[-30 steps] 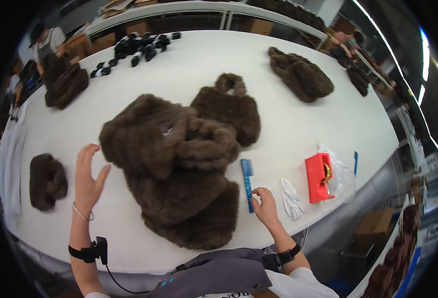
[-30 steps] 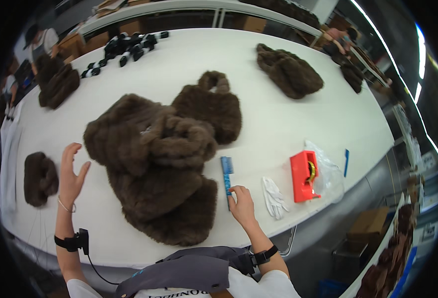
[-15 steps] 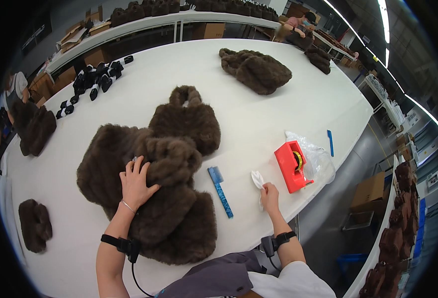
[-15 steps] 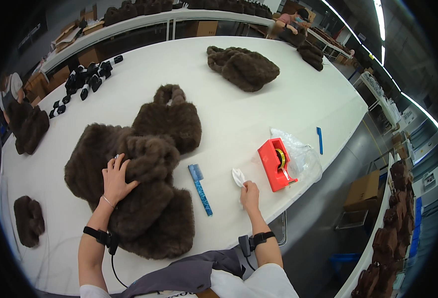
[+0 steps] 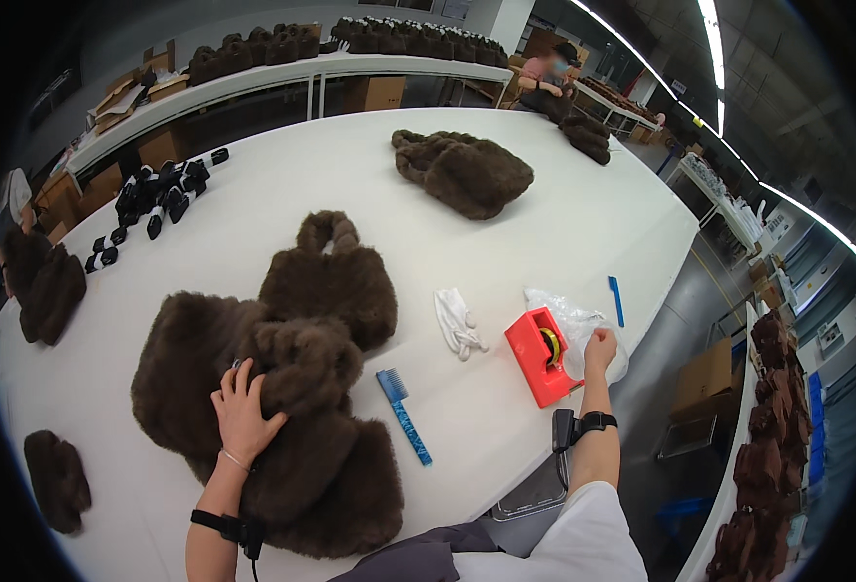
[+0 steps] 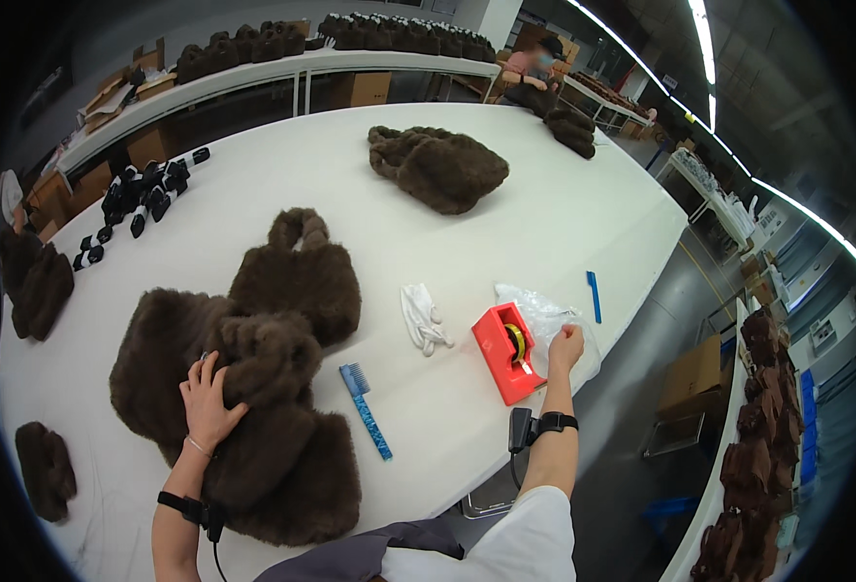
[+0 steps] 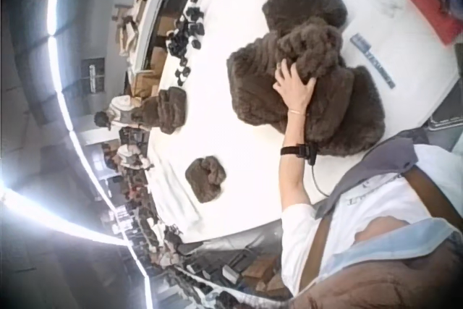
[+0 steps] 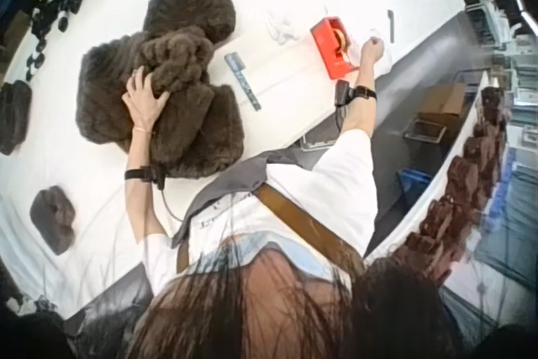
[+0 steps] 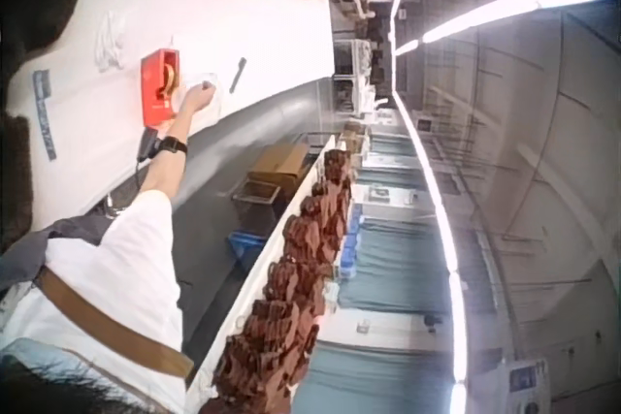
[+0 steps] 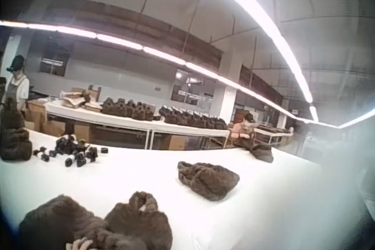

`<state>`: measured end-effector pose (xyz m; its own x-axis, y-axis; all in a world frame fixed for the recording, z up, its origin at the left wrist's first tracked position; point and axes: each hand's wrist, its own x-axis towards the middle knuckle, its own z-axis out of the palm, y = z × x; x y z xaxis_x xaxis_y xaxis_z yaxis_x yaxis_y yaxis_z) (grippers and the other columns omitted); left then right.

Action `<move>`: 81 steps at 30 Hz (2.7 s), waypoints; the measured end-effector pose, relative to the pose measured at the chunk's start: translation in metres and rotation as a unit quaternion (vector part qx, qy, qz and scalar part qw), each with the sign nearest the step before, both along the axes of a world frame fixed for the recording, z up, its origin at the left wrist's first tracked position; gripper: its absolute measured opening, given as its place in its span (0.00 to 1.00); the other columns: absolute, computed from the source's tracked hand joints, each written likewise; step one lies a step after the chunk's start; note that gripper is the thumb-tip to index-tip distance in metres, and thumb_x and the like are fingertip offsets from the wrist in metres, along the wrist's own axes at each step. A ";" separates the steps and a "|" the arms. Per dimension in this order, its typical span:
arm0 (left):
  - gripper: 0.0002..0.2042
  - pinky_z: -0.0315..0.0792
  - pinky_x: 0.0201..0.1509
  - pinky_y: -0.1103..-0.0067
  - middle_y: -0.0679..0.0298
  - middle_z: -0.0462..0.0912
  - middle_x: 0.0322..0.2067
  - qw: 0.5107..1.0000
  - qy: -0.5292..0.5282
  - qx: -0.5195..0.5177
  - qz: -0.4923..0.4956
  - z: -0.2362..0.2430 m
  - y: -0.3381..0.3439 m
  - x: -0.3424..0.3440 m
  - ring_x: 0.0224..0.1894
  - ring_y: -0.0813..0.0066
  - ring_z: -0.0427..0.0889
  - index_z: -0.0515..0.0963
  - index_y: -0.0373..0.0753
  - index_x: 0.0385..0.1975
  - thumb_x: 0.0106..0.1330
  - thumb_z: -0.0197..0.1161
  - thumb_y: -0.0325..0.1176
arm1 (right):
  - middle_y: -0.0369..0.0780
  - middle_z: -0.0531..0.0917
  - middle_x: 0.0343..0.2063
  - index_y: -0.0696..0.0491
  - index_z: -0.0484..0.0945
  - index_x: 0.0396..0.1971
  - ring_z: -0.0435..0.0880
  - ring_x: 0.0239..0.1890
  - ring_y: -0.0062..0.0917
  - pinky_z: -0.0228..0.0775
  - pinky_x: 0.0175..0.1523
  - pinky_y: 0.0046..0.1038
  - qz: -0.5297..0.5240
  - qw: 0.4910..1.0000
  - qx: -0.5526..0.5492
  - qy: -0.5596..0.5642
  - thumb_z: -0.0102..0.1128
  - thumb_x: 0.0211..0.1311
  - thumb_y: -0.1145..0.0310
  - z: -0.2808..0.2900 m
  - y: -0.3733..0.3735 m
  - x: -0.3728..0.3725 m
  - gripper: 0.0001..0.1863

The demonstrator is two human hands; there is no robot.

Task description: Finishing and cleaning faux-fur bags using a comb, scissors, and tape.

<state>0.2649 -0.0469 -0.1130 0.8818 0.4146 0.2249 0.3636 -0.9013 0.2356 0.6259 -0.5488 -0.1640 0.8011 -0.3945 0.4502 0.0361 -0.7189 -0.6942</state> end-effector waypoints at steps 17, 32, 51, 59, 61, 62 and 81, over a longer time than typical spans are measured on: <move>0.35 0.53 0.59 0.63 0.55 0.62 0.56 0.997 0.066 -0.042 -0.002 0.027 0.003 0.012 0.61 0.54 0.55 0.67 0.34 0.49 0.36 0.69 0.39 | 0.41 0.81 0.31 0.59 0.76 0.39 0.80 0.34 0.28 0.72 0.36 0.34 0.148 0.863 0.323 0.359 0.55 0.51 0.70 -0.028 -0.010 -0.013 0.15; 0.40 0.67 0.52 0.62 0.41 0.64 0.49 0.950 0.136 -0.277 0.042 -0.107 -0.217 0.126 0.46 0.41 0.71 0.48 0.25 0.58 0.47 0.61 0.34 | 0.54 0.65 0.48 0.53 0.68 0.50 0.75 0.43 0.49 0.69 0.48 0.41 0.087 0.960 -0.105 0.244 0.60 0.50 0.66 -0.060 -0.050 0.019 0.25; 0.23 0.80 0.28 0.74 0.59 0.69 0.36 0.770 0.147 -0.620 0.014 -0.105 -0.214 0.197 0.29 0.69 0.79 0.64 0.26 0.50 0.53 0.59 0.22 | 0.41 0.79 0.18 0.60 0.76 0.21 0.79 0.16 0.23 0.70 0.20 0.22 0.131 0.951 0.264 0.094 0.55 0.52 0.74 -0.075 -0.111 0.046 0.05; 0.16 0.77 0.29 0.81 0.61 0.72 0.35 0.854 -0.022 -0.518 -0.035 -0.022 -0.125 0.125 0.28 0.78 0.77 0.71 0.29 0.44 0.54 0.60 0.22 | 0.37 0.78 0.21 0.57 0.73 0.28 0.76 0.19 0.19 0.70 0.24 0.19 0.228 0.798 0.557 0.010 0.58 0.53 0.81 0.010 -0.040 -0.059 0.05; 0.15 0.73 0.32 0.83 0.62 0.73 0.35 0.933 -0.093 -0.340 -0.065 0.004 -0.100 0.107 0.32 0.79 0.75 0.73 0.32 0.40 0.50 0.61 0.21 | 0.38 0.78 0.21 0.58 0.73 0.28 0.76 0.19 0.19 0.71 0.24 0.20 0.281 0.790 0.540 0.072 0.58 0.54 0.80 0.021 0.000 -0.094 0.04; 0.14 0.72 0.33 0.83 0.62 0.73 0.35 0.938 -0.132 -0.314 -0.059 0.022 -0.098 0.106 0.34 0.78 0.75 0.73 0.33 0.38 0.50 0.60 0.21 | 0.38 0.78 0.21 0.58 0.73 0.28 0.77 0.20 0.19 0.73 0.25 0.20 0.315 0.789 0.516 0.104 0.57 0.55 0.79 0.022 0.015 -0.109 0.03; 0.06 0.62 0.24 0.83 0.68 0.71 0.21 0.835 -0.306 -0.451 0.075 0.008 0.037 0.026 0.19 0.79 0.68 0.72 0.36 0.33 0.58 0.58 0.26 | 0.41 0.79 0.31 0.57 0.75 0.22 0.77 0.34 0.31 0.69 0.40 0.29 0.422 0.904 -0.042 0.050 0.61 0.51 0.68 -0.036 0.114 -0.154 0.08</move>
<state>0.2910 -0.0100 -0.1055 0.6392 0.7543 0.1497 0.0201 -0.2110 0.9773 0.4715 -0.4343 -0.1999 0.8392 0.4079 0.3597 0.5367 -0.5148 -0.6685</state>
